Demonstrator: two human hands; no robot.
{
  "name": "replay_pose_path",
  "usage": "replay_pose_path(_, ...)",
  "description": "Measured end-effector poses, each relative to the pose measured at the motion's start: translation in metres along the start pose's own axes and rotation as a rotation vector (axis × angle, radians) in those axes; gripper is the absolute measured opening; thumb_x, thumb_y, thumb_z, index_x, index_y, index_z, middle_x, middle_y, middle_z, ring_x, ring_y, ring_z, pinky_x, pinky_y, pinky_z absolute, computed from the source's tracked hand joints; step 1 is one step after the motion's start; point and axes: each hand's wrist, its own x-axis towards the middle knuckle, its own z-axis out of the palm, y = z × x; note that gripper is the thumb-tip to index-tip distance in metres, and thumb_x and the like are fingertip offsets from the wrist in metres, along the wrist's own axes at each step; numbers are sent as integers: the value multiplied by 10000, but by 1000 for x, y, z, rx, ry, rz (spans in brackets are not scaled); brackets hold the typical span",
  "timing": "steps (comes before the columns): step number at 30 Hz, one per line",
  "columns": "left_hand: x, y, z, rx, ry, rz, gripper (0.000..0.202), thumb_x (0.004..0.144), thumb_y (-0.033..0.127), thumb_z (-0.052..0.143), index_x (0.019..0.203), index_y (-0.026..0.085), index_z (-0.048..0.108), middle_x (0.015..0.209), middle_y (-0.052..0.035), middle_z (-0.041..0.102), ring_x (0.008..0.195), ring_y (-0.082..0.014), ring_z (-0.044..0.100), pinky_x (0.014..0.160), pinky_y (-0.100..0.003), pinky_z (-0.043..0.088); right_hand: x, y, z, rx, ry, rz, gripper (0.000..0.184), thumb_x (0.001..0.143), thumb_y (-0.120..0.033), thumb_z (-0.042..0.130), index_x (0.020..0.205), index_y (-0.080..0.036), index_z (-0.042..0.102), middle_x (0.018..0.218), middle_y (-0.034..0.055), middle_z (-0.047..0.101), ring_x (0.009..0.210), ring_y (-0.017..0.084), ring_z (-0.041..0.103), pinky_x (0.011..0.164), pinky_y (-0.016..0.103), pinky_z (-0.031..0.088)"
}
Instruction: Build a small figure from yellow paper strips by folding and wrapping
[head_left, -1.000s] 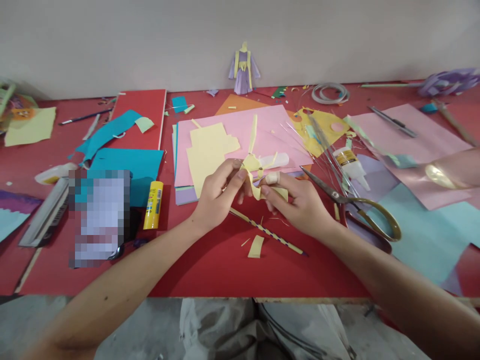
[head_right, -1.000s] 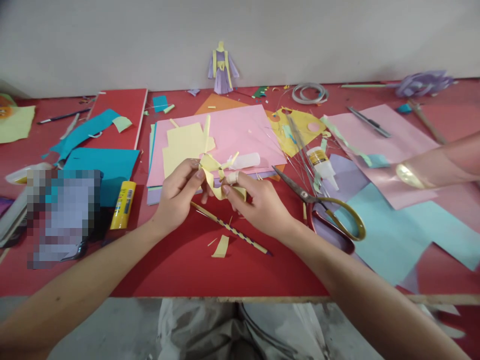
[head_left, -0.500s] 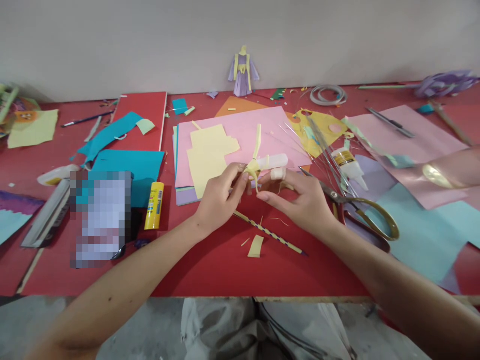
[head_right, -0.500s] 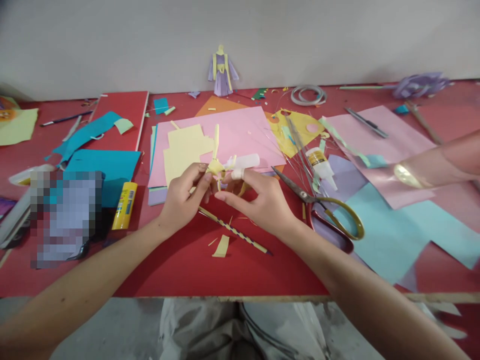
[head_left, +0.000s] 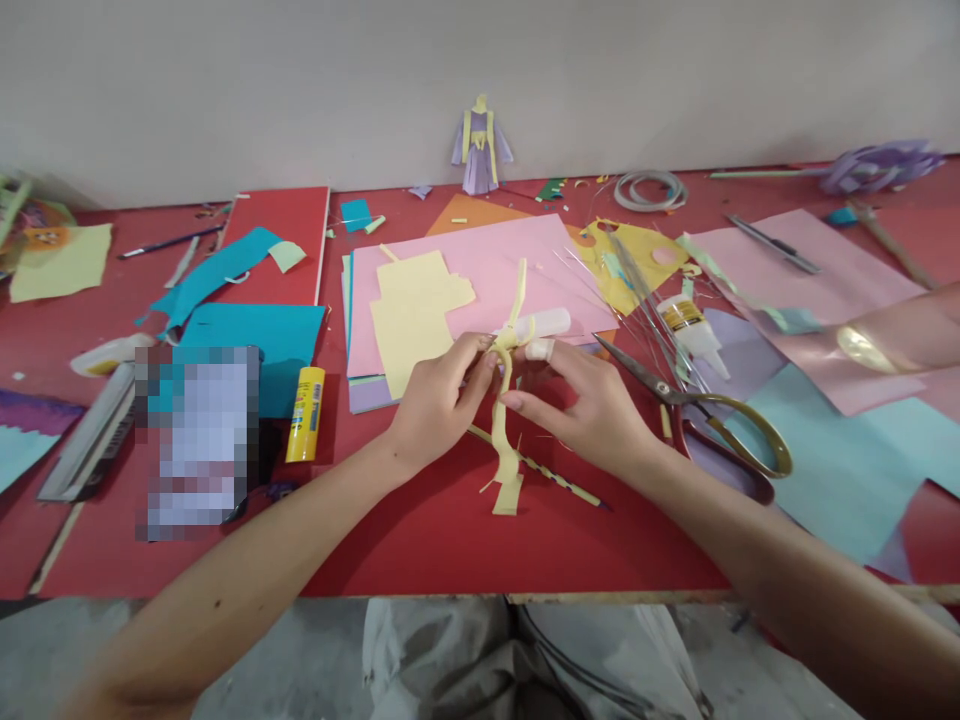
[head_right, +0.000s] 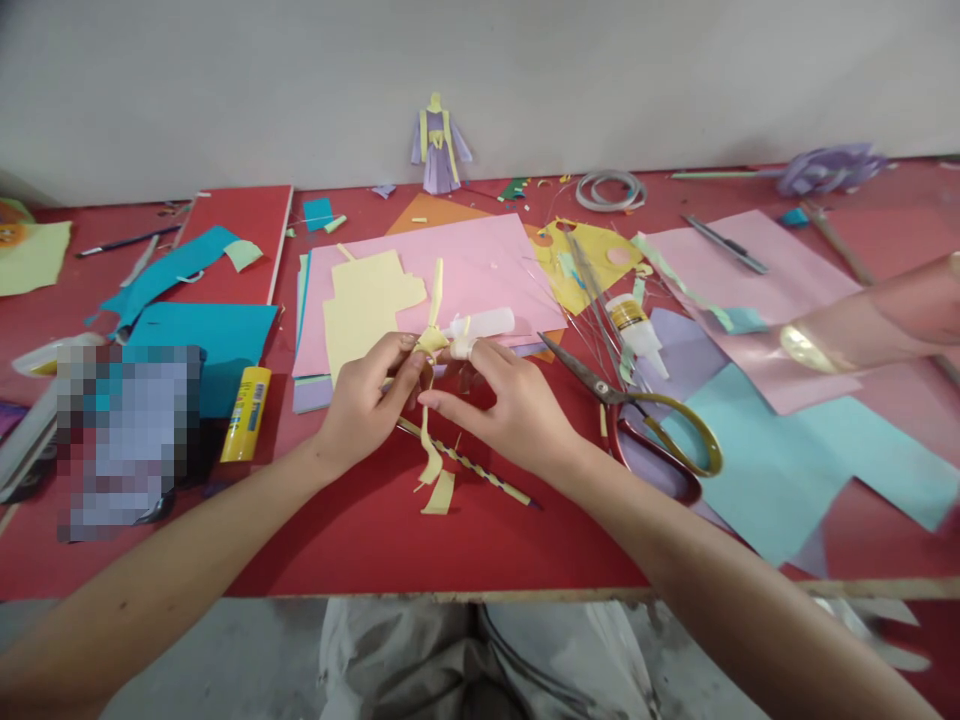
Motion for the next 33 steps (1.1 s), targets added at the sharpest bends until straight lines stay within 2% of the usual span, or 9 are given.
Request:
replay_pose_path(2, 0, 0, 0, 17, -1, 20, 108, 969, 243, 419, 976, 189, 512, 714, 17, 599, 573, -76, 531, 552, -196, 421, -1, 0, 1, 6, -5, 16, 231, 830, -321, 655, 1017, -195, 601, 940, 51, 695, 842, 187, 653, 762, 290, 498)
replay_pose_path(6, 0, 0, 1, 15, -37, 36, 108, 974, 221, 405, 973, 183, 506, 705, 16, 610, 546, -72, 531, 549, -190, 432, 0, -1, 1, -55, 5, 80, 105, 877, -218, 540, 930, -178, 622, 790, 33, 668, 691, 160, 603, 670, 277, 457)
replay_pose_path(14, 1, 1, -1, 44, -81, 29, 108, 975, 222, 401, 956, 187, 502, 697, 20, 623, 538, -73, 531, 541, -191, 429, 0, -1, -1, -171, 13, 135, 167, 887, -248, 520, 946, -162, 650, 600, -20, 561, 495, 106, 446, 522, 236, 353)
replay_pose_path(22, 1, 1, -1, -14, -87, -33, 115, 970, 236, 405, 947, 190, 508, 694, 18, 609, 542, -77, 530, 554, -199, 439, -1, 2, -1, -196, 38, 109, 240, 911, -363, 525, 817, -176, 643, 678, 18, 658, 588, 132, 567, 556, 236, 384)
replay_pose_path(28, 2, 0, -1, -40, -103, -62, 127, 970, 260, 409, 960, 193, 517, 684, 14, 603, 540, -84, 532, 552, -202, 441, -1, 2, -2, -239, 61, 87, 210, 905, -353, 543, 842, -188, 656, 718, 26, 704, 615, 147, 621, 563, 244, 404)
replay_pose_path(33, 2, 1, -2, -12, -121, -46, 125, 972, 245, 404, 951, 189, 514, 700, 12, 626, 546, -81, 537, 548, -199, 432, 0, 2, -1, -202, 100, 95, 120, 881, -289, 584, 929, -205, 655, 835, 41, 749, 736, 192, 695, 606, 261, 461)
